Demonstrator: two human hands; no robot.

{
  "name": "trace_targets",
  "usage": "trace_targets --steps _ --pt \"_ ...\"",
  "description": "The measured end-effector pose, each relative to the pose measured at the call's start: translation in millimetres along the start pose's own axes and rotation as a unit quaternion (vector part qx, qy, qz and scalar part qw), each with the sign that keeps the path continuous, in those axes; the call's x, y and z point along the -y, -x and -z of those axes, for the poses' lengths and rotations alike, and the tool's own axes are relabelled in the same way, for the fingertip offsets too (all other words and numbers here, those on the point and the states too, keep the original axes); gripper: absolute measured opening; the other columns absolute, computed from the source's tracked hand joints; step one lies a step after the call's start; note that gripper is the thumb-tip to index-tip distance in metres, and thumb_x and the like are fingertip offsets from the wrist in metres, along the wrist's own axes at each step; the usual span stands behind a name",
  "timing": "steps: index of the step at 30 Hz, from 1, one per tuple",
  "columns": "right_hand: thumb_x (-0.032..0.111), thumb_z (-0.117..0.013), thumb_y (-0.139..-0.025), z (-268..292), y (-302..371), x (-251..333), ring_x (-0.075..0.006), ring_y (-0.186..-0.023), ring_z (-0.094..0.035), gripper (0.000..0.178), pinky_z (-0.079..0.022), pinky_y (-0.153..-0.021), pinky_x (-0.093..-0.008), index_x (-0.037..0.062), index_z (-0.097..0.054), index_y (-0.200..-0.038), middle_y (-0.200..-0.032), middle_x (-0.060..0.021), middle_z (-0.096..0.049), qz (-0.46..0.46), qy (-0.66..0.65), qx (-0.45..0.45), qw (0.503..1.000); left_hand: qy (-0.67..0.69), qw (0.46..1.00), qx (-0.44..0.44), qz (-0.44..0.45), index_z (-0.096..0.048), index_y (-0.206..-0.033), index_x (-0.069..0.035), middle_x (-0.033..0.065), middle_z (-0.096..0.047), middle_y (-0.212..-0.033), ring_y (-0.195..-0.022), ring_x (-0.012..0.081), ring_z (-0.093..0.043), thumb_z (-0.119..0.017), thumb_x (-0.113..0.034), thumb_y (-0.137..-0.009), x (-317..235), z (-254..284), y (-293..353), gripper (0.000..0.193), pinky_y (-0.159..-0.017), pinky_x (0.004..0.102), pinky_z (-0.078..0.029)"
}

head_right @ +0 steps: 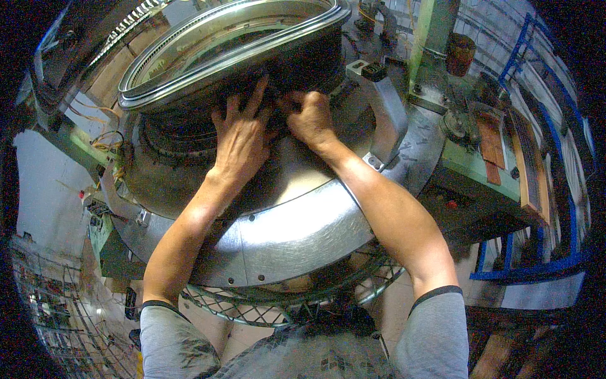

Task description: The person repeatedly picks up small metal strips from a wooden tray and inserts them into slots around the rim of a large circular metal assembly. The person handles the strips one at a time, aligning and pressing them into place.

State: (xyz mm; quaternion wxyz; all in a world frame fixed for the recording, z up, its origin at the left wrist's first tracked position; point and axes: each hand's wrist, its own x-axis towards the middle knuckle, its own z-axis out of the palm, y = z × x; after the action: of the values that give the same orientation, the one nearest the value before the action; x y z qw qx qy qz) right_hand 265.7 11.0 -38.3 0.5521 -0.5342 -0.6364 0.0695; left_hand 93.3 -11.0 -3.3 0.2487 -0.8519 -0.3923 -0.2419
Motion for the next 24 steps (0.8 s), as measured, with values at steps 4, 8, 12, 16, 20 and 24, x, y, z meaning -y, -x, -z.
trace_targets --steps 4,8,12,16,20,24 --pt "0.024 -0.076 -0.087 -1.6 0.9 5.2 -0.0255 -0.072 -0.074 0.024 -0.055 -0.067 -0.0368 0.0007 -0.077 -0.093 -0.084 -0.0201 -0.074 0.028 0.039 -0.004 0.999 0.0 0.995 0.094 0.015 -0.066 -0.128 -0.009 0.0093 -0.044 -0.151 -0.113 0.0339 -0.055 -0.069 -0.011 -0.074 4.4 13.7 -11.4 0.054 -0.086 0.053 -0.049" --pt "0.02 -0.075 -0.086 -7.0 1.8 10.2 -0.0299 -0.073 -0.074 0.021 -0.055 -0.068 -0.039 0.0005 -0.077 -0.093 -0.084 -0.0205 -0.073 0.023 0.099 0.017 0.995 -0.002 0.99 0.139 0.035 -0.043 -0.152 -0.012 0.0163 -0.074 -0.096 -0.082 0.031 -0.073 -0.067 -0.009 -0.076 16.3 31.6 -18.9 0.08 -0.069 0.0405 -0.057" --pt "0.018 -0.076 -0.083 -8.7 8.6 10.9 -0.0306 -0.074 -0.074 0.02 -0.056 -0.069 -0.0401 0.0 -0.077 -0.092 -0.084 -0.0213 -0.073 -0.024 0.031 0.01 0.999 -0.02 0.992 0.128 0.001 -0.027 -0.159 -0.012 0.015 -0.072 -0.074 -0.072 0.0307 -0.073 -0.067 -0.008 -0.077 24.8 38.9 -21.9 0.092 -0.063 0.0398 -0.058" --pt "0.018 -0.077 -0.082 -2.7 19.4 11.3 -0.0294 -0.072 -0.074 0.021 -0.055 -0.069 -0.0407 -0.0017 -0.075 -0.089 -0.081 -0.0231 -0.072 -0.046 0.086 0.05 0.994 -0.012 0.991 0.134 0.01 -0.03 -0.156 -0.01 0.0157 -0.071 -0.073 -0.072 0.0325 -0.073 -0.067 -0.009 -0.075 25.9 37.1 -22.2 0.089 -0.064 0.042 -0.058" --pt "0.01 -0.066 -0.079 11.0 28.6 10.5 -0.0258 -0.066 -0.07 0.017 -0.053 -0.066 -0.0402 -0.0053 -0.072 -0.084 -0.076 -0.0255 -0.069 -0.079 0.108 0.13 0.982 0.024 0.99 0.142 -0.009 -0.069 -0.113 -0.005 0.0183 -0.071 -0.073 -0.071 0.0347 -0.073 -0.068 -0.009 -0.073 20.0 33.3 -20.6 0.041 -0.065 0.0431 -0.059" --pt "0.008 -0.058 -0.068 15.7 36.1 7.6 -0.0258 -0.052 -0.058 0.016 -0.048 -0.055 -0.0437 -0.0084 -0.058 -0.066 -0.058 -0.0262 -0.056 -0.053 0.016 0.115 0.992 0.086 0.982 0.169 -0.022 -0.073 -0.068 -0.003 0.0211 -0.07 -0.072 -0.072 0.0355 -0.073 -0.071 -0.011 -0.069 16.1 36.6 -18.1 0.008 -0.065 0.0434 -0.059"
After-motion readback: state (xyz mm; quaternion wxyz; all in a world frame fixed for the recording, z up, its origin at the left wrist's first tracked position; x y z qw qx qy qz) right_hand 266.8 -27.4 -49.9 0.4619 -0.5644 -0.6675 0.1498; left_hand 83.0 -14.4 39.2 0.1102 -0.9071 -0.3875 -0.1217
